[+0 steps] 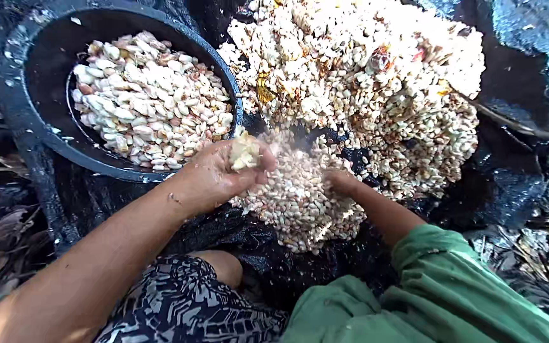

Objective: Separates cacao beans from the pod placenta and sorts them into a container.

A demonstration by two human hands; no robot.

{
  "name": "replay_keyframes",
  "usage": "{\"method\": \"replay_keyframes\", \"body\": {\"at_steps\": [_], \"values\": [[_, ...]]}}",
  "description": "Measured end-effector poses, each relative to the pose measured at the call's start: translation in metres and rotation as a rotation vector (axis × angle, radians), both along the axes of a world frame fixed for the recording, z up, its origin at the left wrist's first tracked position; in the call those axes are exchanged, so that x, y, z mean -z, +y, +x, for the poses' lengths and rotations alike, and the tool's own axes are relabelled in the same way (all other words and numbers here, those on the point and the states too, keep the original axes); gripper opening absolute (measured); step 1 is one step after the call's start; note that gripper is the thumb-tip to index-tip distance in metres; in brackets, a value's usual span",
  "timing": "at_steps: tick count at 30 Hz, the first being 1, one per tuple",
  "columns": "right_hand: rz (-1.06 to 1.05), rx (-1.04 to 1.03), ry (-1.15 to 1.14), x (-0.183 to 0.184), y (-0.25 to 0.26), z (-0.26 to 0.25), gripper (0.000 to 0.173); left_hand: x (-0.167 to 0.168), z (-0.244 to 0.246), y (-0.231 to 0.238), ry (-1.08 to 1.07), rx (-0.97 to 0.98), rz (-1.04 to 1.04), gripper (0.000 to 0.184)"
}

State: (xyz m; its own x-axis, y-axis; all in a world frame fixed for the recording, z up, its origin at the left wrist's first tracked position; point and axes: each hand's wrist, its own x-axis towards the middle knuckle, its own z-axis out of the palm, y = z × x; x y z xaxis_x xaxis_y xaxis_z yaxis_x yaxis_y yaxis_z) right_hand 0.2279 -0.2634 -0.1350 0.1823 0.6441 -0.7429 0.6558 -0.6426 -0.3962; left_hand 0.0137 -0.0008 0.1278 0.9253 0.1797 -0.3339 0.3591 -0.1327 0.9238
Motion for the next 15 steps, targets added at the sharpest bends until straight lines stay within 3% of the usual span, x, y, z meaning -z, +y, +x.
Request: {"method": "replay_keyframes", "body": {"at_steps": [2, 5, 7, 12, 15], "values": [[0.013, 0.119, -0.015, -0.015, -0.008, 0.016, 0.047, -0.032, -0.006, -0.018, -0.075, -0.141, -0.029, 0.029], [0.275, 0.339, -0.05, -0.043, -0.02, 0.038, 0.034, -0.067, -0.014, -0.045, -0.171, -0.337, -0.12, 0.026], [0.331, 0.438, -0.076, -0.076, -0.019, 0.048, 0.031, -0.08, -0.012, -0.062, -0.234, -0.417, -0.158, 0.027], [0.625, 0.661, -0.095, -0.14, -0.013, 0.046, 0.038, -0.085, 0.017, -0.098, -0.205, -0.471, -0.147, 0.02], [0.947, 0.747, -0.097, -0.155, -0.009, 0.041, 0.032, -0.071, 0.026, -0.103, -0.158, -0.443, -0.1, 0.012]]}}
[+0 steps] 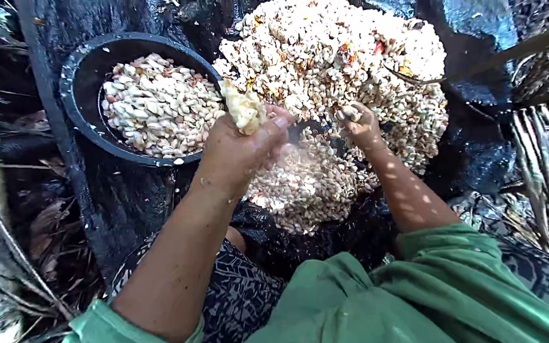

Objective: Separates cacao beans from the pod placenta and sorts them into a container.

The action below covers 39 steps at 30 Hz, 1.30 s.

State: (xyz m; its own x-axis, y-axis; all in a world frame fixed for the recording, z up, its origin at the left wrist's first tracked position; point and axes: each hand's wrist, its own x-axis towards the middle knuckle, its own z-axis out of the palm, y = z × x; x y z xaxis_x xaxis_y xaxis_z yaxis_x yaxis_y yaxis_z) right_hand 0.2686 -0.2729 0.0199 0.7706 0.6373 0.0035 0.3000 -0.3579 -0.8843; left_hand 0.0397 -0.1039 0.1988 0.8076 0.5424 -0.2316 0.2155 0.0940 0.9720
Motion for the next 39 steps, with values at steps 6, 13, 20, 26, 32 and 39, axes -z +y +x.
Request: {"method": "replay_keyframes", "body": {"at_steps": [6, 13, 20, 26, 32, 39], "values": [[-0.337, 0.018, 0.317, 0.091, -0.028, -0.069, 0.038, 0.038, -0.003, 0.024, 0.028, 0.073, 0.008, 0.021], [-0.022, 0.048, 0.726, 0.064, 0.023, -0.125, 0.02, 0.044, -0.023, 0.051, 0.164, 0.039, 0.018, 0.027], [0.789, -0.229, 1.089, -0.03, 0.073, -0.142, 0.054, 0.051, -0.032, 0.051, 0.164, 0.225, 0.336, 0.033], [0.983, -0.382, 1.032, -0.075, 0.085, -0.15, 0.067, 0.049, -0.027, 0.04, 0.114, 0.236, 0.199, 0.072], [0.74, -0.475, 0.637, -0.107, 0.067, -0.139, 0.057, 0.033, -0.022, 0.035, 0.13, 0.087, 0.18, 0.04], [0.526, -0.353, 0.288, -0.122, 0.057, -0.135, 0.038, 0.034, -0.027, 0.037, 0.071, -0.045, 0.021, 0.029]]}}
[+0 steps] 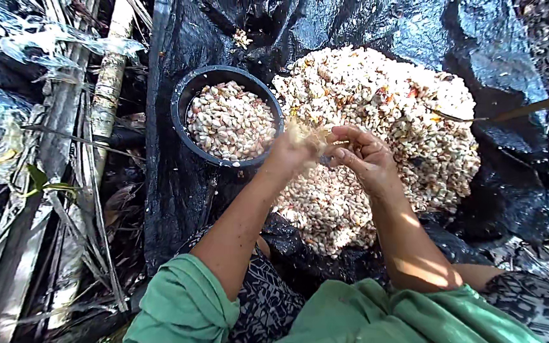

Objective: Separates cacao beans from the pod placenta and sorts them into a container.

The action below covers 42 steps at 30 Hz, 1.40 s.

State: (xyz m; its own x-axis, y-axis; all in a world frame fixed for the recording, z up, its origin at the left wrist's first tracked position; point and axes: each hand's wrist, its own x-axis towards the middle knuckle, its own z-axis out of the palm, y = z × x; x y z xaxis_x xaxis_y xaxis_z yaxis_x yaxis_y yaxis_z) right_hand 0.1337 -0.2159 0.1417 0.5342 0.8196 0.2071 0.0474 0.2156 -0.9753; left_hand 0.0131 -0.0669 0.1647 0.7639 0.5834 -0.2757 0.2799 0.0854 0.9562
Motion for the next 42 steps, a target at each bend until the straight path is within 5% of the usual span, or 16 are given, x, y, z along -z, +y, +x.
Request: {"method": "replay_keyframes", "body": {"at_steps": [6, 10, 16, 20, 27, 32, 38, 42], "values": [[0.009, 0.161, -0.431, 0.009, 0.02, -0.005, 0.017, -0.004, -0.007, -0.003, -0.198, 0.173, -0.286, 0.042], [-0.012, 0.124, -0.521, 0.015, 0.025, -0.008, 0.019, 0.0, 0.001, -0.003, -0.087, -0.011, -0.223, 0.022], [0.086, 0.129, -0.387, 0.021, 0.026, -0.012, 0.025, -0.005, 0.004, 0.0, -0.062, -0.153, -0.265, 0.017], [0.168, 0.222, -0.45, 0.026, 0.037, -0.024, 0.056, -0.011, 0.006, -0.006, -0.156, -0.238, -0.402, 0.008], [0.242, 0.312, -0.406, 0.012, 0.043, -0.028, 0.013, -0.016, 0.003, -0.013, -0.298, -0.182, -0.589, 0.027], [0.235, 0.154, 0.102, 0.019, 0.035, -0.021, 0.015, -0.012, -0.005, -0.008, -0.372, -0.115, -0.613, 0.016], [0.239, 0.083, -0.085, 0.037, 0.032, -0.021, 0.047, -0.011, -0.006, -0.004, -0.489, -0.077, -0.677, 0.024], [0.268, 0.158, -0.056, 0.031, 0.037, -0.025, 0.016, -0.012, -0.003, -0.009, -0.462, -0.137, -0.651, 0.024]]}}
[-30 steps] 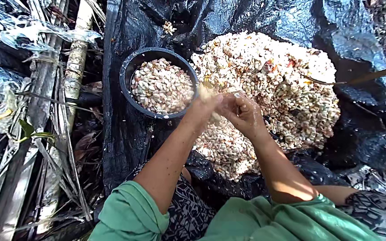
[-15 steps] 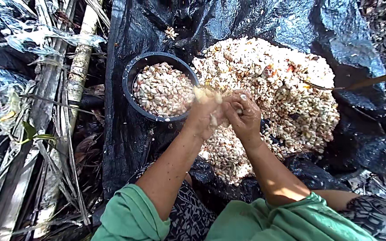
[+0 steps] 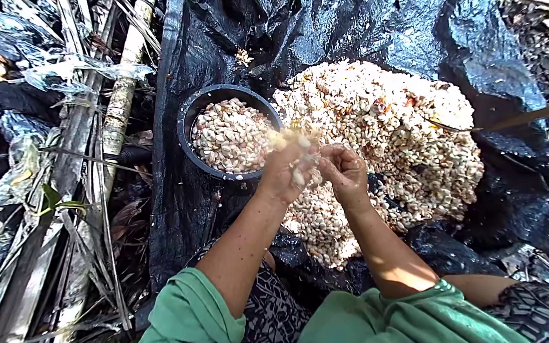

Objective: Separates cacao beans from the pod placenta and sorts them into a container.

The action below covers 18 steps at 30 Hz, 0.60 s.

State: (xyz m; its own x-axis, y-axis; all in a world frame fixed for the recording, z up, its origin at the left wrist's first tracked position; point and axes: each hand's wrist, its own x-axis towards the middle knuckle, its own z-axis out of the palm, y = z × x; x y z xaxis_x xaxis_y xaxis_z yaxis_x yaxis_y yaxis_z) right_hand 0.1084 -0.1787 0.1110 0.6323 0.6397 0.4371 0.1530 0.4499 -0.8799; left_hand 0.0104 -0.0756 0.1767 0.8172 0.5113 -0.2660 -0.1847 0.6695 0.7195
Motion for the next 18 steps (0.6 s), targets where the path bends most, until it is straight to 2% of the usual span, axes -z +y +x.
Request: {"method": "replay_keyframes", "body": {"at_steps": [4, 5, 8, 9, 12, 16, 18], "values": [[0.05, 0.013, 0.005, 0.0, -0.002, -0.001, 0.011, 0.005, 0.003, 0.004, 0.042, -0.046, 0.046, 0.021], [0.048, 0.039, -0.022, 0.0, -0.001, -0.005, 0.016, 0.006, 0.004, 0.003, 0.053, -0.067, 0.052, 0.023], [-0.054, 0.16, -0.254, 0.0, 0.007, -0.021, 0.047, 0.003, 0.013, -0.006, 0.137, -0.167, 0.057, 0.019], [-0.065, 0.221, -0.298, -0.001, 0.01, -0.025, 0.045, 0.002, 0.015, -0.01, 0.164, -0.185, 0.055, 0.016], [-0.039, 0.296, -0.299, -0.004, 0.009, -0.023, 0.022, -0.005, 0.02, -0.02, 0.183, -0.205, 0.031, 0.013], [0.063, 0.196, -0.149, 0.005, -0.003, -0.016, 0.008, -0.005, 0.019, -0.018, 0.119, -0.162, -0.008, 0.018], [-0.028, 0.141, -0.079, 0.015, -0.012, -0.01, 0.009, -0.005, 0.017, -0.015, 0.045, -0.117, -0.008, 0.019]]}}
